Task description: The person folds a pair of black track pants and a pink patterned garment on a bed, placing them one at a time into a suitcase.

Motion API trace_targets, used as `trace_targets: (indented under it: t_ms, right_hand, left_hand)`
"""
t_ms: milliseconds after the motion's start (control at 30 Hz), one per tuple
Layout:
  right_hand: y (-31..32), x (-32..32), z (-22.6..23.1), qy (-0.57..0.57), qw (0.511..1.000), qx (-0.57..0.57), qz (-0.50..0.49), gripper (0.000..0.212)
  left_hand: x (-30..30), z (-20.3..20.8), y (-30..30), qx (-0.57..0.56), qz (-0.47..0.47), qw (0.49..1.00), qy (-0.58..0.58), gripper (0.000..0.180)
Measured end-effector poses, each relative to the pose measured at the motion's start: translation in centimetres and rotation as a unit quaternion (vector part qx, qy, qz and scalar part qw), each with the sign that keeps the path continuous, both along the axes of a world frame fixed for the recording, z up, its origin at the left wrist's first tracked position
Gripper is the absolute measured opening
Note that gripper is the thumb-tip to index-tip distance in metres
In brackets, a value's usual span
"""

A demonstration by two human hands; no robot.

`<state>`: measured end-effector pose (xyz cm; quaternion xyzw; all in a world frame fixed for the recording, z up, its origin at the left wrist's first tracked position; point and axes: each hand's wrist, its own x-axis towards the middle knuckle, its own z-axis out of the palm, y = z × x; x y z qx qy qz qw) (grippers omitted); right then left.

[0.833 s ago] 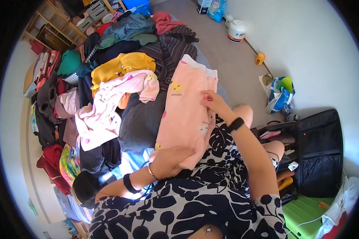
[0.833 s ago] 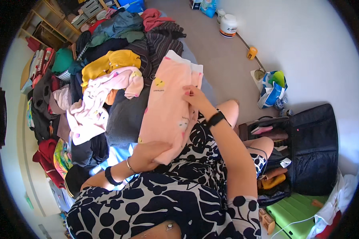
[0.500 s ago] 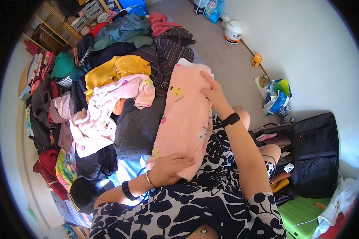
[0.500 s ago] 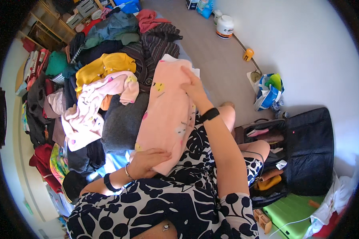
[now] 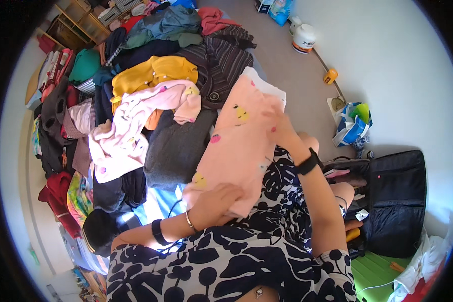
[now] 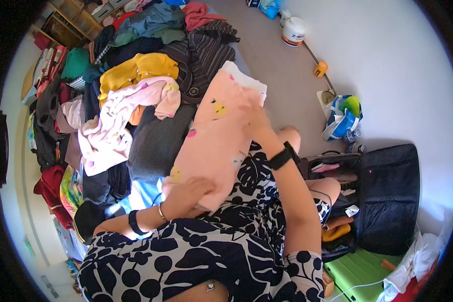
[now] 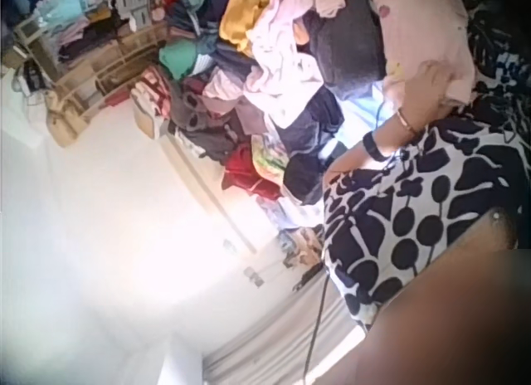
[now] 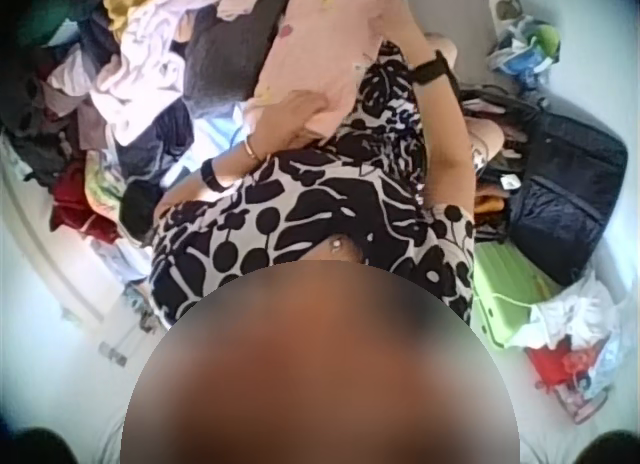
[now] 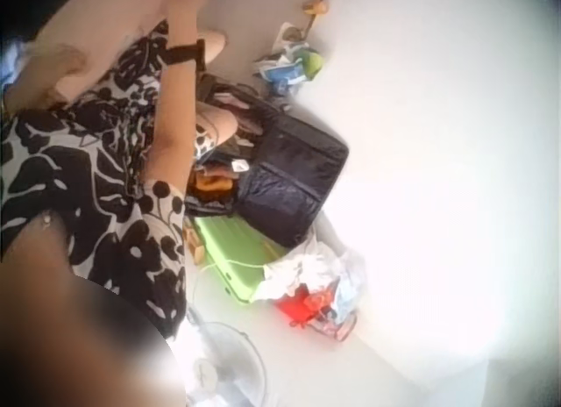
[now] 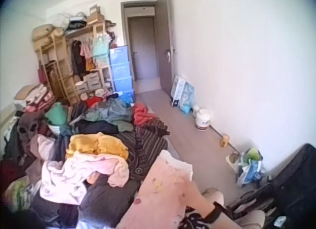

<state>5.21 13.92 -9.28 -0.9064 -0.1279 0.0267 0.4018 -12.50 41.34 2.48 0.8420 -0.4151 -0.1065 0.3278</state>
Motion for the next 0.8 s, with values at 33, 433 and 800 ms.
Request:
trace_targets:
  t_ms: [33, 433, 800]
  right_hand:
    - [0.6, -1.3, 1.4, -0.051, 0.993, 0.011, 0.108, 0.064]
    - [5.2, -12.7, 9.3, -0.121, 0.975, 0.029, 0.185, 0.073]
    - [2.5, -0.7, 3.5, 0.279, 0.804, 0.476, -0.223, 0.051]
  left_hand:
    - [-0.2, 0.1, 0.1, 0.019, 0.072, 0.997, 0.009, 0.054]
    - [9.2, 10.4, 0.1, 0.049, -0.077, 0.992, 0.091, 0.033]
    - [28.0, 1.9, 4.5, -0.318, 0.102, 0.787, 0.518, 0.084]
